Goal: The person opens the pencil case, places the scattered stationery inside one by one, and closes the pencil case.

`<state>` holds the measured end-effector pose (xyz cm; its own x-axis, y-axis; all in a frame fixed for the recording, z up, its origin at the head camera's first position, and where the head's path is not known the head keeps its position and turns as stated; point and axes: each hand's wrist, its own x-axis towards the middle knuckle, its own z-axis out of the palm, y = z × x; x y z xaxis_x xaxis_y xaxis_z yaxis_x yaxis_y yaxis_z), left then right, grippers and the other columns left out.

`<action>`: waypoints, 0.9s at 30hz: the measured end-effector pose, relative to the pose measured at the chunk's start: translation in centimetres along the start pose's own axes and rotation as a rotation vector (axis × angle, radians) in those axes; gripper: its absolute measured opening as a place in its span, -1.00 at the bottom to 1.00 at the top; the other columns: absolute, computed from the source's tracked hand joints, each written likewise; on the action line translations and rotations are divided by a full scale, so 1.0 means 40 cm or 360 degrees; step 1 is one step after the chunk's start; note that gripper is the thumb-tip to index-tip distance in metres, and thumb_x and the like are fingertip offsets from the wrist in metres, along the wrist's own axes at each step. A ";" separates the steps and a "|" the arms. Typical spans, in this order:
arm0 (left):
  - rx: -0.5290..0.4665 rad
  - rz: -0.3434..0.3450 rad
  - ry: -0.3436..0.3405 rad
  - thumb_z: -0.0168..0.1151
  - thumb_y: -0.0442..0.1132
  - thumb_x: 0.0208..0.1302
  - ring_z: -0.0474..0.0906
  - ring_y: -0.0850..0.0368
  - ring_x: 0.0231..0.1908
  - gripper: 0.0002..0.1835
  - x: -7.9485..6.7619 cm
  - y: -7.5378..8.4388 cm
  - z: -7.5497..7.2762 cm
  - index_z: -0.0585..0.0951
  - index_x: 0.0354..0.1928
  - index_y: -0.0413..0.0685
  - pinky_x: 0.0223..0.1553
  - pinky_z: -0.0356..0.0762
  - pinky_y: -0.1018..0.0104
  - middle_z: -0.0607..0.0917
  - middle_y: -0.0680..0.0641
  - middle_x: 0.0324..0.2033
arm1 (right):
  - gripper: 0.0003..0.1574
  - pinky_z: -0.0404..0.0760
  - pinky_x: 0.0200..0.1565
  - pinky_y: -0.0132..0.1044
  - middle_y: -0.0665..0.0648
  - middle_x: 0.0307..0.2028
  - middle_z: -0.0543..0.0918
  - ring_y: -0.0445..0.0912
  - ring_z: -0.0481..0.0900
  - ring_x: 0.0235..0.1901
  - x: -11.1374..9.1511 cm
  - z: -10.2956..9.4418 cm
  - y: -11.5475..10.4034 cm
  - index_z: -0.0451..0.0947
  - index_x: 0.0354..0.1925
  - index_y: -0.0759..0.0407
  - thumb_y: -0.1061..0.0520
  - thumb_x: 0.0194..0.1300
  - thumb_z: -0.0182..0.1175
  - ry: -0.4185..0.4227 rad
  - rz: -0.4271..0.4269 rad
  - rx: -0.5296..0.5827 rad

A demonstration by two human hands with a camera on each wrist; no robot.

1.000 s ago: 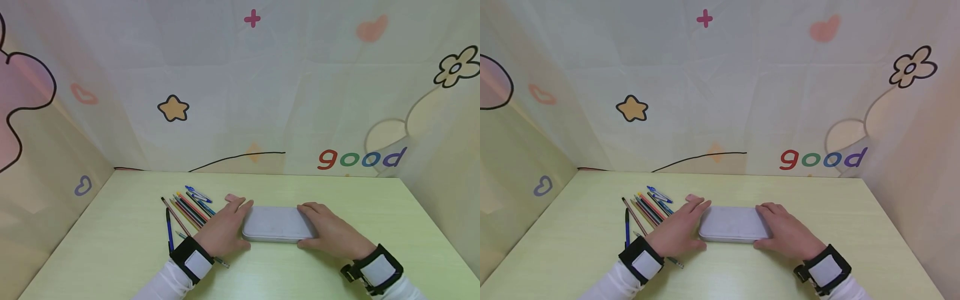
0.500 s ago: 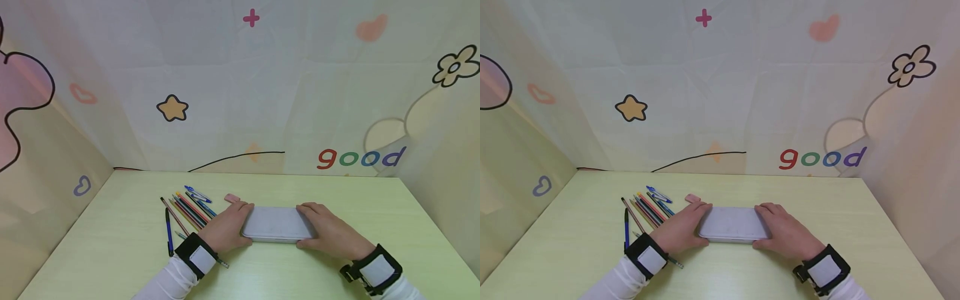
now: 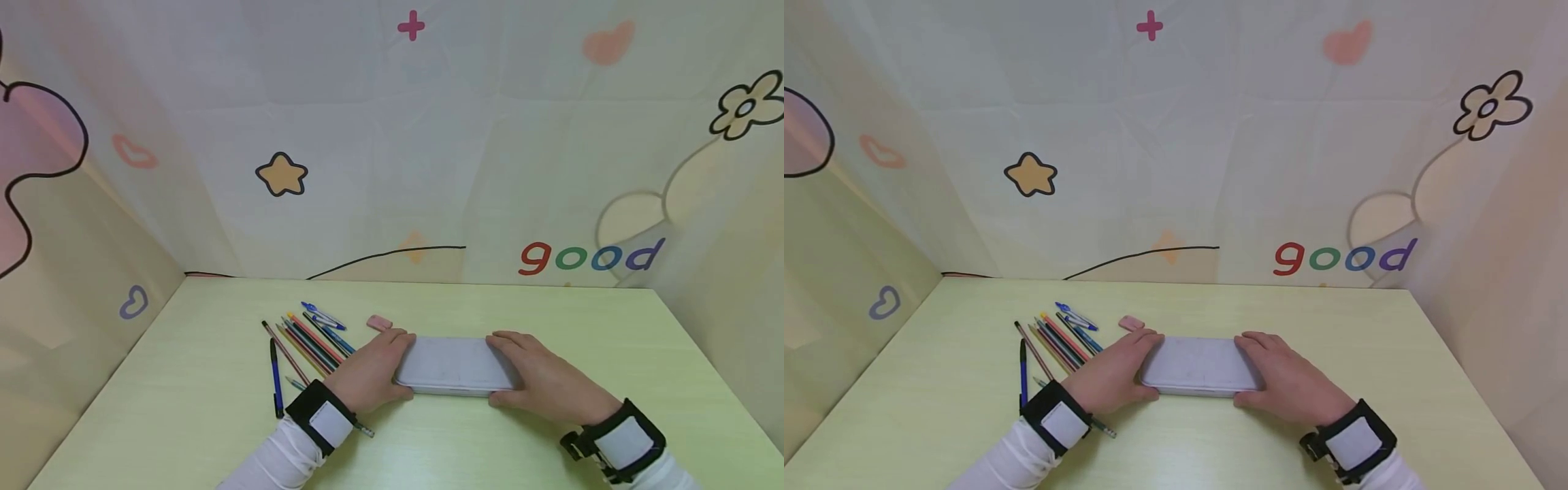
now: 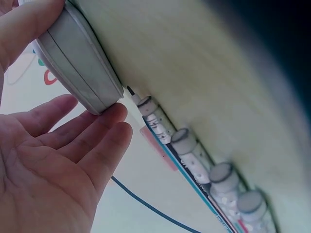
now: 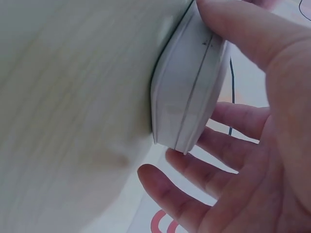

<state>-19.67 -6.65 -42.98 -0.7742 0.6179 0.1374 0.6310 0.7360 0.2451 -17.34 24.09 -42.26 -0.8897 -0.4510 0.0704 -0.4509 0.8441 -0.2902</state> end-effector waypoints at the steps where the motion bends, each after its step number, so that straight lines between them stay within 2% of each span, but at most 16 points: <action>1: 0.0002 -0.0001 -0.0005 0.56 0.03 -0.01 0.40 0.04 0.24 -0.07 0.000 0.000 0.000 0.39 0.35 -0.25 0.29 0.28 0.30 0.46 -0.15 0.26 | 0.21 0.38 0.25 -0.02 0.18 0.36 0.34 0.06 0.35 0.29 0.000 -0.002 0.001 0.29 0.43 0.20 -0.35 0.00 0.46 -0.0007 0.0002 -0.0002; 8: -0.0004 -0.0001 -0.0022 0.56 0.04 -0.01 0.40 0.04 0.25 -0.07 0.000 0.000 -0.003 0.39 0.34 -0.26 0.29 0.28 0.29 0.46 -0.16 0.26 | 0.21 0.40 0.24 0.02 0.20 0.36 0.35 0.09 0.37 0.28 -0.001 -0.013 0.003 0.32 0.41 0.22 -0.37 -0.02 0.46 -0.0063 0.0028 0.0018; 27: -0.0002 0.0008 -0.0011 0.54 -0.01 0.04 0.43 0.06 0.19 -0.13 -0.003 0.008 -0.004 0.39 0.33 -0.26 0.27 0.30 0.31 0.46 -0.16 0.24 | 0.14 0.40 0.24 0.01 0.20 0.34 0.40 0.09 0.40 0.27 -0.003 -0.018 0.009 0.36 0.40 0.24 -0.33 0.04 0.44 -0.0044 -0.0031 -0.0035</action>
<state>-19.38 -6.52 -42.75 -0.7707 0.6233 0.1322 0.6346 0.7326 0.2459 -17.46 24.67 -41.69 -0.8786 -0.4751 0.0493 -0.4698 0.8410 -0.2682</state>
